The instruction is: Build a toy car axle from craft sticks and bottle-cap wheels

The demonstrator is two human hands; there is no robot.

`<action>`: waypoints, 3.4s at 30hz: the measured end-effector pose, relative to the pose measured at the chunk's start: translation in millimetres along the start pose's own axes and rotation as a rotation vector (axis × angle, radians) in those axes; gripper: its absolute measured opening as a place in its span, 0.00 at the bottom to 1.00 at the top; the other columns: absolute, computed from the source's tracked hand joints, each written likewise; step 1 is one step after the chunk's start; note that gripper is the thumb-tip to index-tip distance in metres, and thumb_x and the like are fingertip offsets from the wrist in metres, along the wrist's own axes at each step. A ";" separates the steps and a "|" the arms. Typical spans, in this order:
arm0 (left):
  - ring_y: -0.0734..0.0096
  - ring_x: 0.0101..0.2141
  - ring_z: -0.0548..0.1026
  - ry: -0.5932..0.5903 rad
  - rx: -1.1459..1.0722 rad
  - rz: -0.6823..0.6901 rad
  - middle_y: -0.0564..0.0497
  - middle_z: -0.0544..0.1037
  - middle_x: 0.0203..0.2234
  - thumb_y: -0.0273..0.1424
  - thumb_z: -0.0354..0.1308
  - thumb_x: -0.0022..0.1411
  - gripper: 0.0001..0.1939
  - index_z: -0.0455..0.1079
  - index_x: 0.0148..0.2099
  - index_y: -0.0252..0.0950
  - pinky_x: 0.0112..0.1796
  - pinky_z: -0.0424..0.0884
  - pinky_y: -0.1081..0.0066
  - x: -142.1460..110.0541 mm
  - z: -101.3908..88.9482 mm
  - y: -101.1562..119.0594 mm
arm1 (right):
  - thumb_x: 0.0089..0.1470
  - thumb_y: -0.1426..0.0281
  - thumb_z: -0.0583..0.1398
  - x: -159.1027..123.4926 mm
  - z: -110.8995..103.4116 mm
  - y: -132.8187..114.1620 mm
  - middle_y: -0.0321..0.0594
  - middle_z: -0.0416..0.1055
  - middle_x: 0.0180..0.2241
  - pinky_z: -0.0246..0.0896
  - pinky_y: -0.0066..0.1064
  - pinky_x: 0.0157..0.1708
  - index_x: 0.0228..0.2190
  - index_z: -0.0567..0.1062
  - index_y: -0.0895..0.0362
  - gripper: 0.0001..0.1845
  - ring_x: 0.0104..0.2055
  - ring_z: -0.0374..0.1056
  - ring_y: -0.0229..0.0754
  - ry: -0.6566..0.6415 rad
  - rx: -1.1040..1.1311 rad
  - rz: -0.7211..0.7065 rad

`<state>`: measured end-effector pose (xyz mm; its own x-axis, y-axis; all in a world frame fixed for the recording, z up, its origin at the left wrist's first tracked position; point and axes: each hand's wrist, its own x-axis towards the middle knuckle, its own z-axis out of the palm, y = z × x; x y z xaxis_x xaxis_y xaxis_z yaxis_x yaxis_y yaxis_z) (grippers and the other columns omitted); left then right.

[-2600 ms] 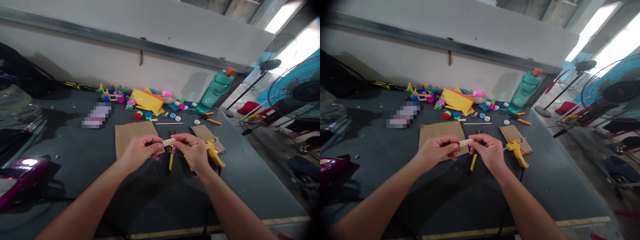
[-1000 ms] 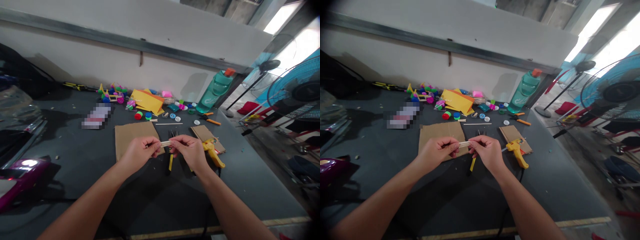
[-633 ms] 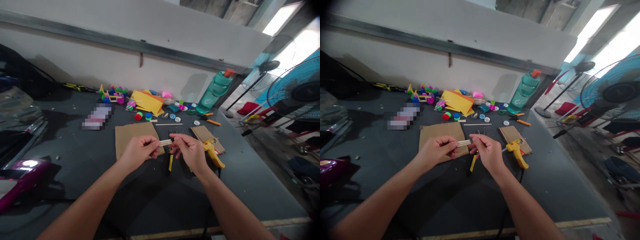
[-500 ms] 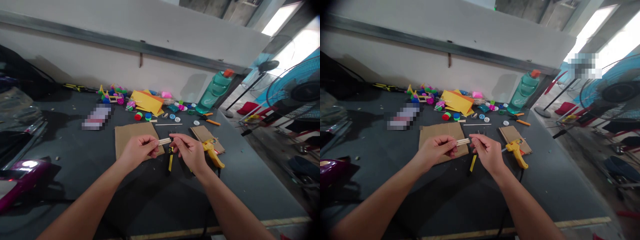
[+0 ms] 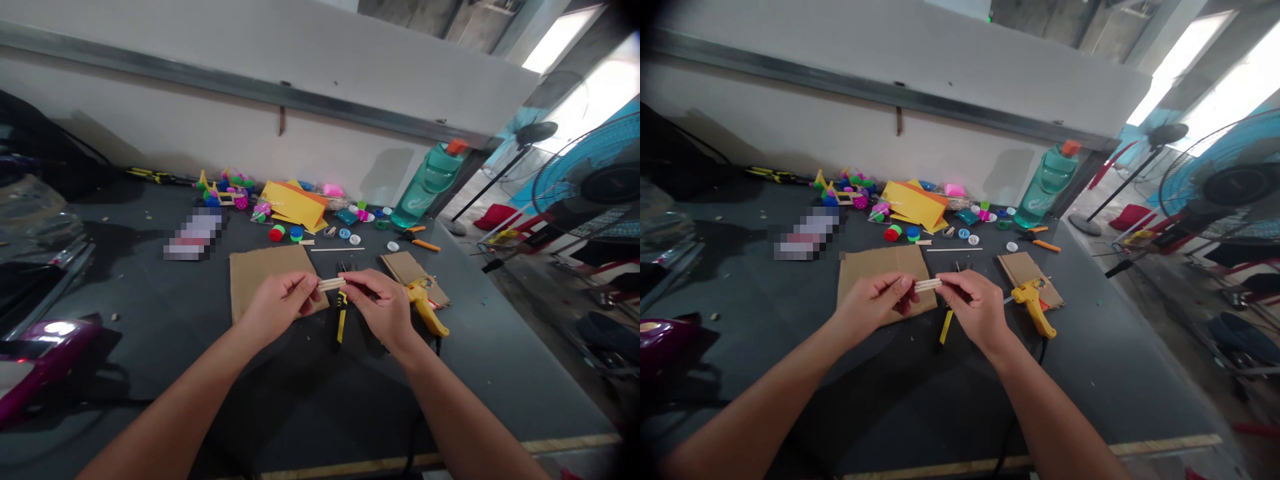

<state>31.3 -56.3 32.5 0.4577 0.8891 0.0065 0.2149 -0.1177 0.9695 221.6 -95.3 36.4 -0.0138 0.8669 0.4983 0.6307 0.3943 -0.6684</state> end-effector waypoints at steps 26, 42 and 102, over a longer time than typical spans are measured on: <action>0.69 0.30 0.75 0.096 0.223 0.137 0.51 0.80 0.30 0.39 0.58 0.57 0.13 0.76 0.41 0.41 0.30 0.69 0.73 -3.8 1.2 -1.7 | 0.53 0.68 0.61 2.6 1.2 2.7 0.38 0.74 0.30 0.62 0.30 0.29 0.35 0.78 0.53 0.07 0.30 0.68 0.38 -0.009 0.085 0.037; 0.77 0.23 0.71 0.079 -0.108 -0.078 0.53 0.75 0.23 0.36 0.57 0.56 0.10 0.74 0.33 0.35 0.27 0.70 0.76 2.9 1.4 -2.1 | 0.47 0.66 0.64 2.3 10.0 2.3 0.32 0.69 0.17 0.57 0.23 0.16 0.31 0.79 0.56 0.08 0.16 0.61 0.31 -0.026 0.506 0.437; 0.76 0.23 0.74 0.055 -0.388 -0.136 0.54 0.75 0.22 0.34 0.62 0.53 0.08 0.70 0.32 0.34 0.28 0.74 0.74 4.6 4.4 -3.2 | 0.46 0.64 0.64 1.7 12.7 1.4 0.38 0.74 0.23 0.63 0.24 0.16 0.27 0.78 0.58 0.09 0.21 0.66 0.34 -0.004 0.646 0.510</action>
<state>36.5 -53.8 28.4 0.3988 0.9085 -0.1251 -0.0753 0.1684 0.9828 212.6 -89.4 29.4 0.1498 0.9876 0.0466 -0.0108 0.0487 -0.9988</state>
